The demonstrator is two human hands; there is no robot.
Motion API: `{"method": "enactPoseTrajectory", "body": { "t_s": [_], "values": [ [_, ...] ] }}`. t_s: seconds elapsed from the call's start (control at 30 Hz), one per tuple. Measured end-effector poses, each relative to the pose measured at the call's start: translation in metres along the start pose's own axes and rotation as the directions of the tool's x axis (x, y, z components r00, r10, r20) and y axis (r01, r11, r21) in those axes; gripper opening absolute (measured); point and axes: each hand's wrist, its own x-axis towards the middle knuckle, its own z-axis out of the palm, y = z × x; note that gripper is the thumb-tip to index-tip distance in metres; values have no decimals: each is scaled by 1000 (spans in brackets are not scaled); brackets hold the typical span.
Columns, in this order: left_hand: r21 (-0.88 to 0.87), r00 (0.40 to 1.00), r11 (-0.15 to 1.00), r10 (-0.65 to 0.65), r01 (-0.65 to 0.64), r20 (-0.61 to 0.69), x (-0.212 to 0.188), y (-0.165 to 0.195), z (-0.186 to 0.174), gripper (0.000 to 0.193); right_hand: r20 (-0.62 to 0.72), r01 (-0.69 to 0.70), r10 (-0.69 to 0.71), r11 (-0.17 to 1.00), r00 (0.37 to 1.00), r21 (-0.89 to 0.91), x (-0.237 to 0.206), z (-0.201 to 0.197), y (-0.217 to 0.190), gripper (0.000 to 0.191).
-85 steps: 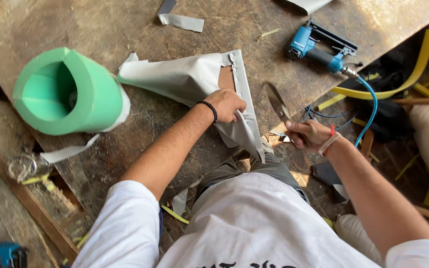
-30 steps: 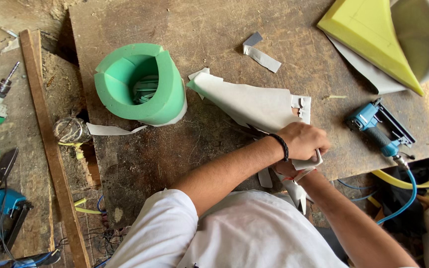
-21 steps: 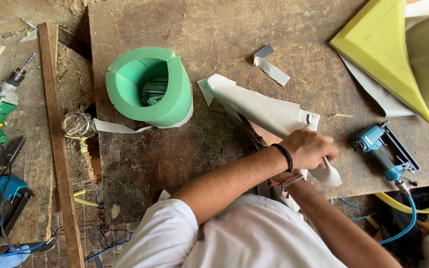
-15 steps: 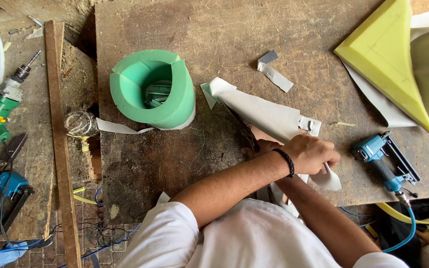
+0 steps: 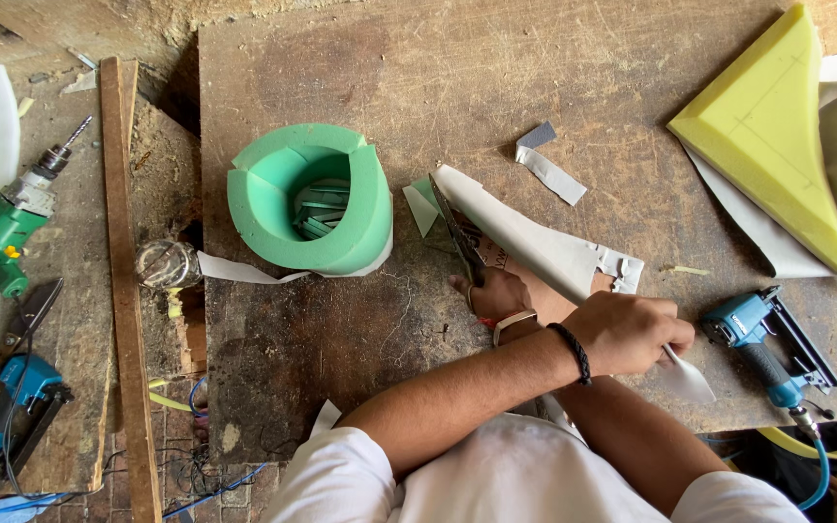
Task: The person staples and trims fabric on a triangular cushion, then staples fabric onto a yellow foam piece. They use a staple gun and scissors to attach and cut the fabric, working on a wooden workbench in a workshop.
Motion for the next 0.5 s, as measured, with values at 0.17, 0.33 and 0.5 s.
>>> {"method": "enactPoseTrajectory", "body": {
  "t_s": [0.17,0.33,0.5],
  "values": [
    [-1,1000,1000,11,-11,-3,2,3,-9,6,47,-24,20,997,999,80,25,6,-19,71],
    [-87,993,996,9,-19,-117,4,3,-22,14,22,-64,61,970,998,236,35,7,-8,72],
    [213,926,976,119,-43,-359,11,2,-50,9,-25,-48,54,975,998,219,-2,22,30,71]
  ]
}}
